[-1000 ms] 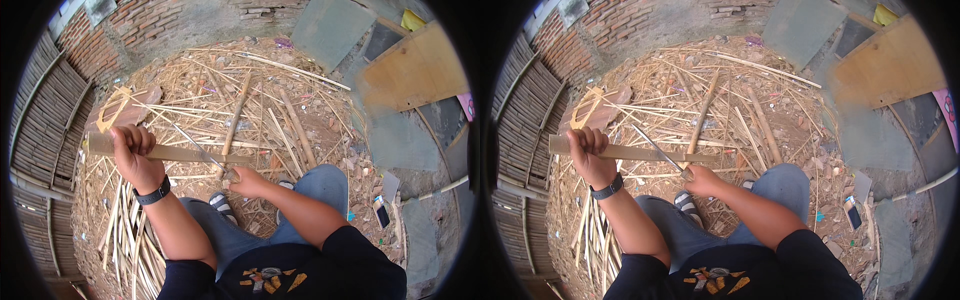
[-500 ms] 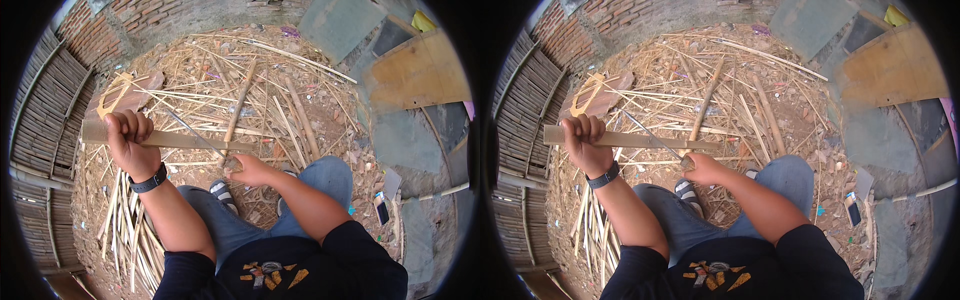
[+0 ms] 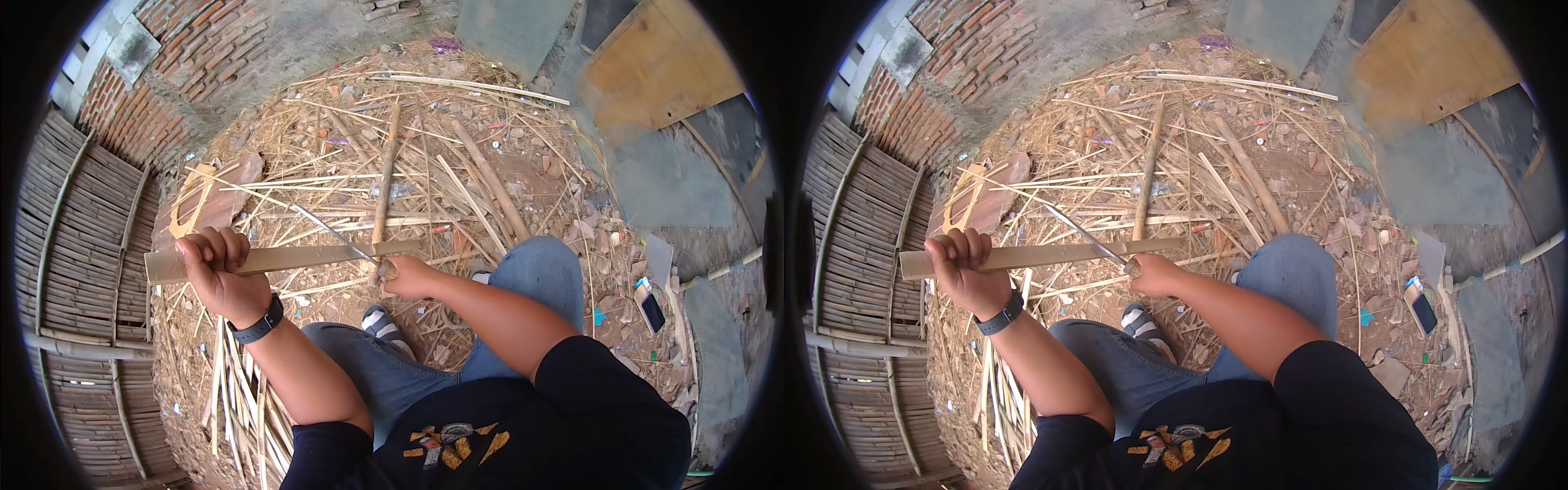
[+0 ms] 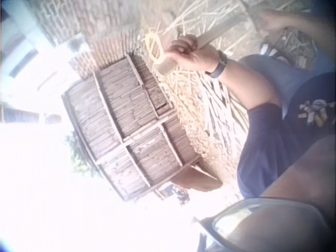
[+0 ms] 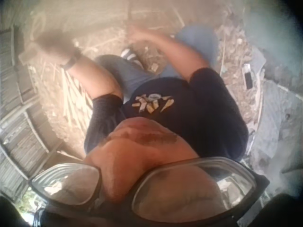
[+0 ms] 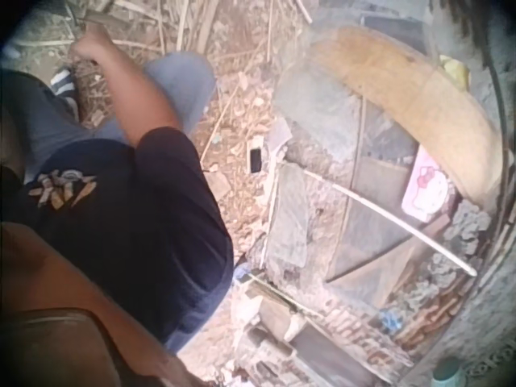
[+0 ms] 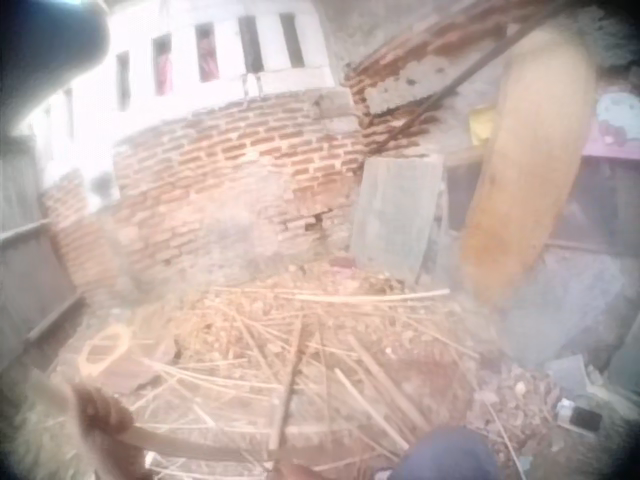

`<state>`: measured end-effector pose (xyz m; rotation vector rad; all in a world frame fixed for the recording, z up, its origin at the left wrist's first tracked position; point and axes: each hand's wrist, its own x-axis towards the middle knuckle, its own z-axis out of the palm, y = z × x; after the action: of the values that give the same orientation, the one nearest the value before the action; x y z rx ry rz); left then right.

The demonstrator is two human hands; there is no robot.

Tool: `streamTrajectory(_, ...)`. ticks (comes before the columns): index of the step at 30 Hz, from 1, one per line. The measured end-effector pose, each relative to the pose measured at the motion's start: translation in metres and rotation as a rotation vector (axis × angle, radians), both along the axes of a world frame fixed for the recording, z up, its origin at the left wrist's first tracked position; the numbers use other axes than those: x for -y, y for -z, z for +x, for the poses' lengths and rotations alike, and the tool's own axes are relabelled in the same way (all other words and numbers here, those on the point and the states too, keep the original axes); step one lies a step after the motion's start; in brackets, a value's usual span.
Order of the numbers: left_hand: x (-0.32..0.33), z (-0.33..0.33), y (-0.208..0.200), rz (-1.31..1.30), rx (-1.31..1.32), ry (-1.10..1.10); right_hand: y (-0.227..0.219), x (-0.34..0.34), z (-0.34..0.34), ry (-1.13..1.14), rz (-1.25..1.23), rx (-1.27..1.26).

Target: The person sits on the ground and uses a machete to split long bamboo strips into thinner pieces. They hold the bamboo with one hand and strike it with the machete in the other, occasionally adjusting the material or picking up new pieces from the surrounding debris.

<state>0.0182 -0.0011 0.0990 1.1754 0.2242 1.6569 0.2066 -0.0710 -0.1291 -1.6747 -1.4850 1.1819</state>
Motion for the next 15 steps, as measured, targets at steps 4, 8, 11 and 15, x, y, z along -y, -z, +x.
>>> streamTrajectory(4,0.003,0.005,0.0,-0.012,-0.011,-0.074,-0.02,0.01,0.004,0.05,-0.128,-0.054)
streamTrajectory(8,0.002,0.014,0.002,-0.078,-0.009,-0.212,-0.015,0.016,-0.005,-0.013,0.125,0.003)
streamTrajectory(11,-0.004,0.014,0.008,-0.107,-0.004,-0.245,-0.011,0.014,-0.006,0.052,0.102,0.086)
streamTrajectory(15,-0.003,0.01,0.008,-0.102,0.012,-0.227,0.007,0.004,0.002,0.07,-0.115,0.086)
